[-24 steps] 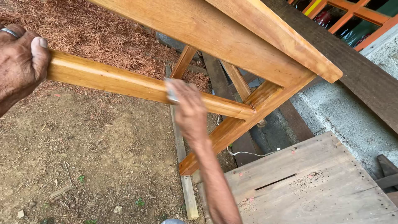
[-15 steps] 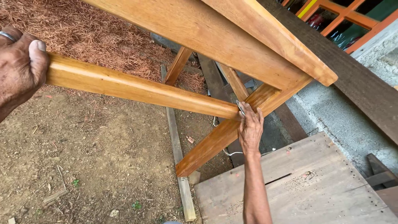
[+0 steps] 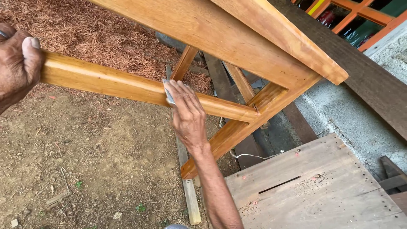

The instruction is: Sanding a wooden table frame using a sanding block.

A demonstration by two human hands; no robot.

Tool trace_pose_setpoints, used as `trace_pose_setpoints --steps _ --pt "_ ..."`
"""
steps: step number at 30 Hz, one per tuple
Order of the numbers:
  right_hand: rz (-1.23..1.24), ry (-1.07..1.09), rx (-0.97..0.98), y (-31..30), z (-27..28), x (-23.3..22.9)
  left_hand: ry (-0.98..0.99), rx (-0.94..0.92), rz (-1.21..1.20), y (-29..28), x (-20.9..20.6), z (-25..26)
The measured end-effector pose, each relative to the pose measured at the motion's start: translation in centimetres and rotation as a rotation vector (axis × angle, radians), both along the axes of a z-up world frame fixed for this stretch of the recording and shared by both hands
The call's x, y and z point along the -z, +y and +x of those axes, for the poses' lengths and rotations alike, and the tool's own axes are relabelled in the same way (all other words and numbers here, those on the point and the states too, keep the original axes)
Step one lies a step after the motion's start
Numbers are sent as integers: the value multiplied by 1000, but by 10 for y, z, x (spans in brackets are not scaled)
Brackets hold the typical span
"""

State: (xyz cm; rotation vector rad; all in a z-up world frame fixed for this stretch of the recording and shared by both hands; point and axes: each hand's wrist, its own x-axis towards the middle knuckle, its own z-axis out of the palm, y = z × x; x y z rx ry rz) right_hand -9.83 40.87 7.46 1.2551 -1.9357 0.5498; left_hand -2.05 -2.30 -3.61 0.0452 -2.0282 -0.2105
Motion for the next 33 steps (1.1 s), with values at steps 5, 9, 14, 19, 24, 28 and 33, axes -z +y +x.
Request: trace_pose_setpoints --steps 5,9,14,19,24,28,33 --pt "-24 33 158 88 -44 3 8 -9 2 4 -8 5" --pt "-67 4 336 173 -88 8 -23 -61 37 6 -6 6" --pt "-118 -92 330 178 -82 -10 -98 -222 -90 52 -63 41" --pt "-121 -259 314 182 -83 -26 -206 -333 -204 57 -64 55" --pt "44 -376 481 160 -43 -61 -188 -315 5 71 -47 57" --pt "99 -280 462 168 -56 -52 -100 -373 16 142 -77 100" --pt "72 -161 419 182 -69 -40 -148 -312 10 178 -43 131"
